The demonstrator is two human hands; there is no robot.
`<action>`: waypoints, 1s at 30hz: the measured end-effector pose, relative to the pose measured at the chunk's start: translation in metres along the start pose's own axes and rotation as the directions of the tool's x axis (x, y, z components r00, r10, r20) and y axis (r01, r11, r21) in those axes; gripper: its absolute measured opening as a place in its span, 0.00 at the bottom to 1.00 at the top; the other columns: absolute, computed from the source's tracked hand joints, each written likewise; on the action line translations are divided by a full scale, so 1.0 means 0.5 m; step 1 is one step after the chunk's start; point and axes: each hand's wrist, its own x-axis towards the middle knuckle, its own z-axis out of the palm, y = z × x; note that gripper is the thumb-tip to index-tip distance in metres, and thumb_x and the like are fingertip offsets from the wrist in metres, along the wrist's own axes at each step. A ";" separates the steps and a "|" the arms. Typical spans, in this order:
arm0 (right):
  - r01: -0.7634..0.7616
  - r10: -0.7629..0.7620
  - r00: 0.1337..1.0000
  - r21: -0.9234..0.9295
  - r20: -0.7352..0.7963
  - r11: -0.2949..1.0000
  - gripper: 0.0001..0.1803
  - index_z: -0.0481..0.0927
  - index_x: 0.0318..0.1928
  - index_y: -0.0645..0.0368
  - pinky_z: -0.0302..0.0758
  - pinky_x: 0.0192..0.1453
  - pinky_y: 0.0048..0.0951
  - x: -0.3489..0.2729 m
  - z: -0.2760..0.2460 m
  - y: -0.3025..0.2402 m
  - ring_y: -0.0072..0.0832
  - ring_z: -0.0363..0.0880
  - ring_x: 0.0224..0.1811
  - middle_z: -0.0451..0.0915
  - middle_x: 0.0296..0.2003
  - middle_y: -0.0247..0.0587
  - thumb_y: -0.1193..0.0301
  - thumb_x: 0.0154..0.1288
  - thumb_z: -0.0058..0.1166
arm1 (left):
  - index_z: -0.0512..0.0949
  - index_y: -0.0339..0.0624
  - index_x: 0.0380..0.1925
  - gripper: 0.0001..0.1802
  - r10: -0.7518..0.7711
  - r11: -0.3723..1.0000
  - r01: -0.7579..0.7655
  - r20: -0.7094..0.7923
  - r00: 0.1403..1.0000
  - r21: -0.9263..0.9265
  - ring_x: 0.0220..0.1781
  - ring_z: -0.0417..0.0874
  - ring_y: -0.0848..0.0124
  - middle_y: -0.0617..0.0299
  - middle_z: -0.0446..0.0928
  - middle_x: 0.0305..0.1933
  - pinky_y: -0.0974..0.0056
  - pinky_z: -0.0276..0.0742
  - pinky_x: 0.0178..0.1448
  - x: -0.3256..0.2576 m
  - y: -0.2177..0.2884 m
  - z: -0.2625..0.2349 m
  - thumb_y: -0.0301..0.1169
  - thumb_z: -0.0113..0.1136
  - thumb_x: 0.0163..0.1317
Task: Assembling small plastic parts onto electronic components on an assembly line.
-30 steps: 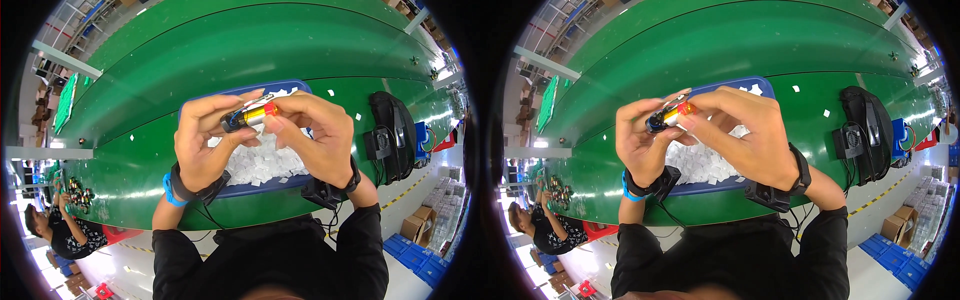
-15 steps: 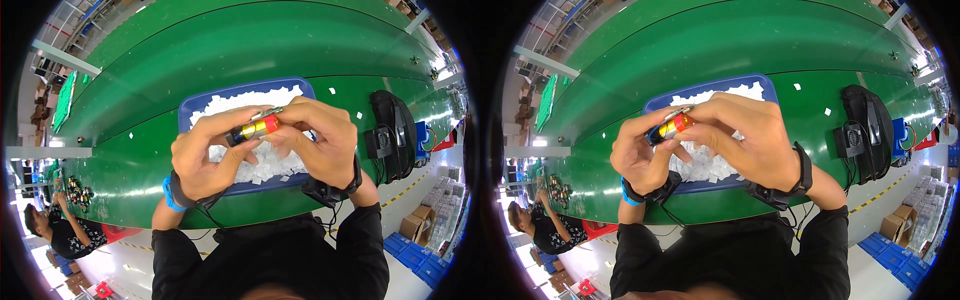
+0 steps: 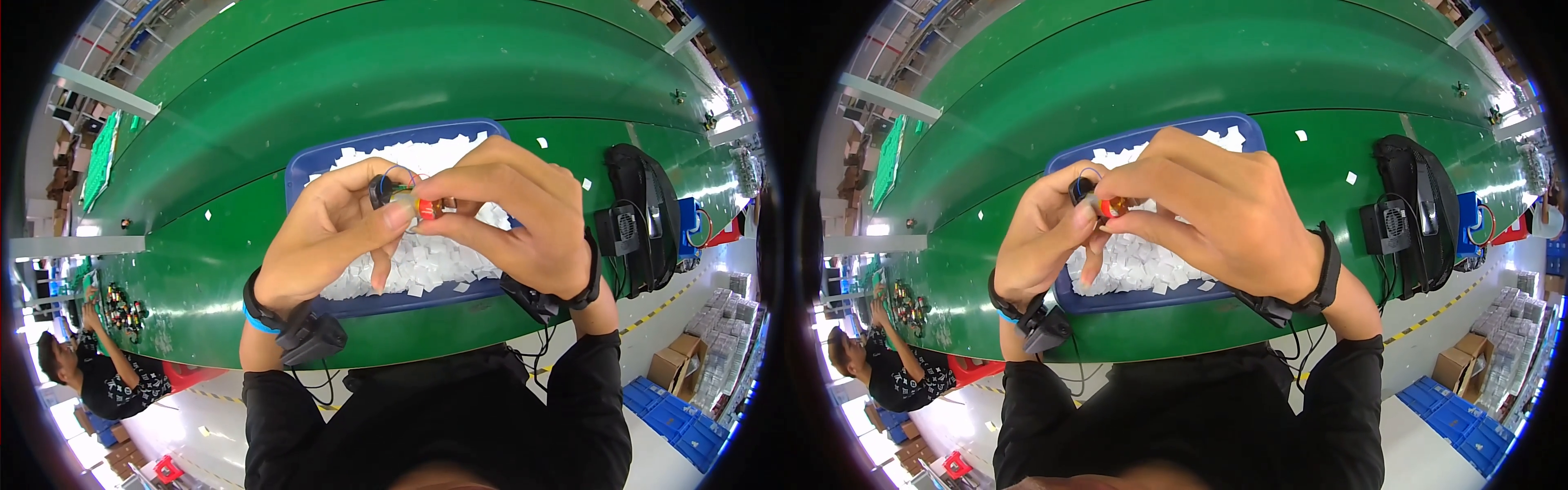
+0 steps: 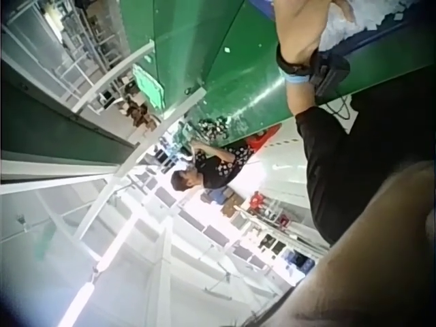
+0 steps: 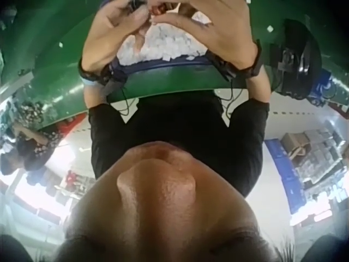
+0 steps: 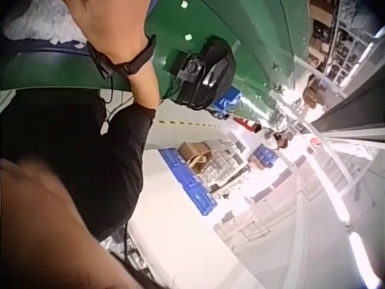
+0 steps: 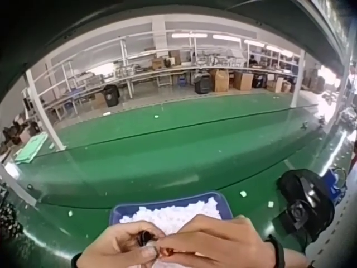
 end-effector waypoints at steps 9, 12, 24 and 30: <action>-0.025 0.033 0.985 -0.052 0.166 0.998 0.21 0.84 0.50 0.57 0.75 0.28 0.24 0.010 -0.002 0.003 0.25 0.78 0.28 0.78 0.29 0.37 0.75 0.52 0.69 | 0.77 0.34 0.43 0.11 0.107 0.961 -0.073 -0.116 0.987 0.268 0.19 0.72 0.81 0.62 0.78 0.32 0.76 0.65 0.20 -0.007 0.005 0.015 0.31 0.63 0.67; -0.084 0.067 0.974 0.068 0.217 0.994 0.22 0.84 0.51 0.58 0.74 0.27 0.24 0.009 -0.006 0.008 0.27 0.78 0.28 0.78 0.30 0.38 0.77 0.52 0.69 | 0.78 0.35 0.42 0.11 0.081 0.952 -0.046 -0.103 0.991 0.302 0.20 0.71 0.82 0.63 0.78 0.33 0.77 0.63 0.20 -0.011 0.004 0.013 0.31 0.63 0.66; 0.151 -0.145 0.988 -0.142 0.051 0.978 0.15 0.78 0.44 0.55 0.70 0.21 0.31 -0.006 0.020 0.011 0.30 0.78 0.23 0.74 0.28 0.35 0.67 0.57 0.63 | 0.71 0.30 0.48 0.25 0.124 0.986 -0.109 -0.115 0.986 0.126 0.24 0.75 0.77 0.59 0.76 0.34 0.74 0.70 0.18 -0.014 -0.019 -0.006 0.37 0.68 0.59; 0.171 -0.163 0.985 -0.179 0.059 0.969 0.10 0.75 0.35 0.59 0.70 0.22 0.34 -0.020 0.025 0.029 0.33 0.80 0.27 0.77 0.32 0.38 0.69 0.55 0.60 | 0.73 0.35 0.41 0.19 0.079 0.946 -0.065 -0.032 0.996 0.318 0.19 0.67 0.83 0.66 0.72 0.31 0.77 0.62 0.16 0.022 -0.043 -0.024 0.41 0.64 0.64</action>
